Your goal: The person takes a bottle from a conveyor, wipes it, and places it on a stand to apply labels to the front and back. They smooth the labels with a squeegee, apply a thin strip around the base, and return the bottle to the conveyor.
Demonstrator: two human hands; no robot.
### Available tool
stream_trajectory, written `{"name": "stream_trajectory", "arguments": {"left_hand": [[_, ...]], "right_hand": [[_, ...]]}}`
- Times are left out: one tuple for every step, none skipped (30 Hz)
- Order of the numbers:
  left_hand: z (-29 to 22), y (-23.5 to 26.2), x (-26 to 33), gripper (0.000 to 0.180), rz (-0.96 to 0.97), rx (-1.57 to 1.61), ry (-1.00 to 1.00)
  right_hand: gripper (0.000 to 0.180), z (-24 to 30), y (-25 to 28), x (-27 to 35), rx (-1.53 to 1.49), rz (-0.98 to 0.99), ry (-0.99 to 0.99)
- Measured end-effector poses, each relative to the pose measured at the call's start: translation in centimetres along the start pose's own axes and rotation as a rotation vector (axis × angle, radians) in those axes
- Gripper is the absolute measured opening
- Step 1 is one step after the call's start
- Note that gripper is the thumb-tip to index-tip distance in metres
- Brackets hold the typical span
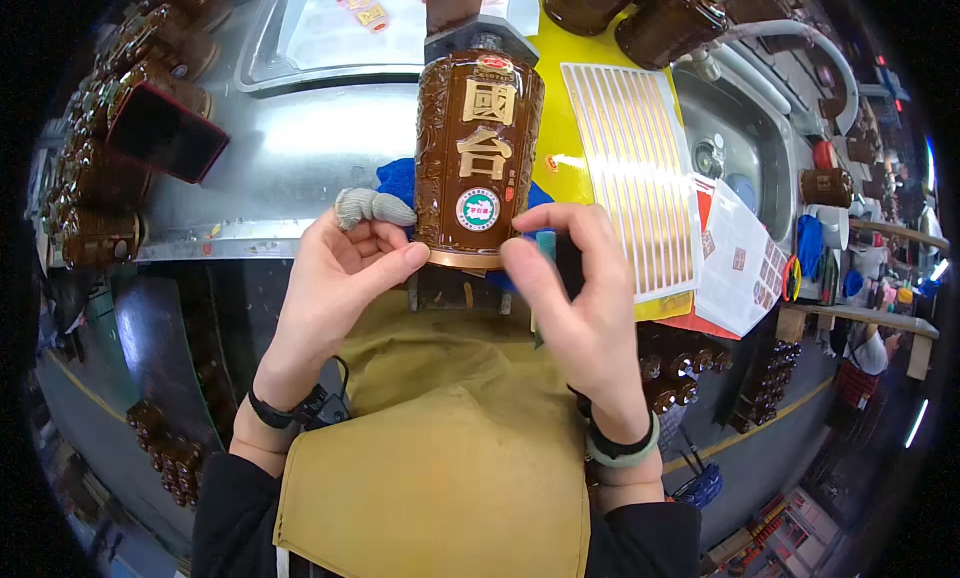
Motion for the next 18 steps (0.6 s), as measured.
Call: {"name": "stream_trajectory", "arguments": {"left_hand": [[-0.1,0.1,0.1,0.035,0.009,0.02,0.017],[-0.4,0.2,0.1,0.034,0.022,0.034,-0.002],[-0.6,0.4,0.3,0.034,0.032,0.047,-0.011],[-0.8,0.5,0.4,0.034,0.041,0.063,-0.026],[-0.7,0.6,0.3,0.034,0.037,0.049,-0.011],[-0.6,0.8,0.2,0.034,0.036,0.038,0.001],[-0.5,0.9,0.1,0.034,0.036,0.026,0.011],[-0.3,0.9,-0.1,0.034,0.039,0.02,0.028],[-0.1,1.0,-0.2,0.033,0.043,0.014,0.045],[0.1,1.0,-0.4,0.033,0.049,0.014,0.055],[0.3,1.1,-0.5,0.034,0.053,0.016,0.065],[0.4,1.1,-0.6,0.035,0.057,0.022,0.072],[0.6,1.3,-0.6,0.035,0.056,0.019,0.089],[0.6,1.2,-0.7,0.035,0.072,0.044,0.081],[0.6,1.3,-0.8,0.035,0.083,0.059,0.082],[0.7,1.3,-0.8,0.035,0.094,0.074,0.084],[0.7,1.4,-0.9,0.036,0.097,0.08,0.083],[0.7,1.4,-0.9,0.036,0.1,0.085,0.083]], "right_hand": [[0.026,-0.1,-0.4,-0.2,0.033,-0.015,0.012],[0.03,-0.3,-0.9,-0.4,0.088,-0.006,0.013],[0.034,-1.5,-1.3,-0.4,-0.031,0.018,-0.118],[0.034,-1.7,-1.4,-0.5,-0.027,0.017,-0.098],[0.033,-1.9,-1.5,-0.5,-0.025,0.014,-0.093],[0.033,-2.2,-1.3,-0.5,-0.029,0.003,-0.096],[0.032,-2.2,-1.2,-0.4,-0.009,0.002,-0.076],[0.033,-2.3,-1.1,-0.4,-0.006,0.004,-0.07],[0.033,-2.3,-1.0,-0.4,-0.002,0.004,-0.064],[0.033,-2.2,-1.0,-0.3,0.005,0.009,-0.042],[0.033,-2.2,-1.0,-0.4,0.011,-0.001,-0.038],[0.033,-2.1,-1.0,-0.4,0.02,-0.006,-0.021],[0.034,-2.0,-1.0,-0.4,0.029,-0.009,-0.012],[0.034,-2.0,-1.1,-0.5,0.016,-0.009,-0.014],[0.034,-2.1,-1.2,-0.5,0.004,-0.008,-0.025],[0.034,-2.2,-1.2,-0.5,-0.008,-0.007,-0.036],[0.034,-2.3,-1.2,-0.5,-0.016,-0.004,-0.04],[0.035,-2.3,-1.2,-0.5,-0.024,-0.002,-0.045]]}}
Point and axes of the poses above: each hand's wrist, its own x-axis away from the middle knuckle, its own y-axis out of the back of the hand, z = x × y, the point moved 7 cm from there along -x, towards the middle knuckle, and after that the axes turned 3 degrees about -y, right-handed, at the moved point
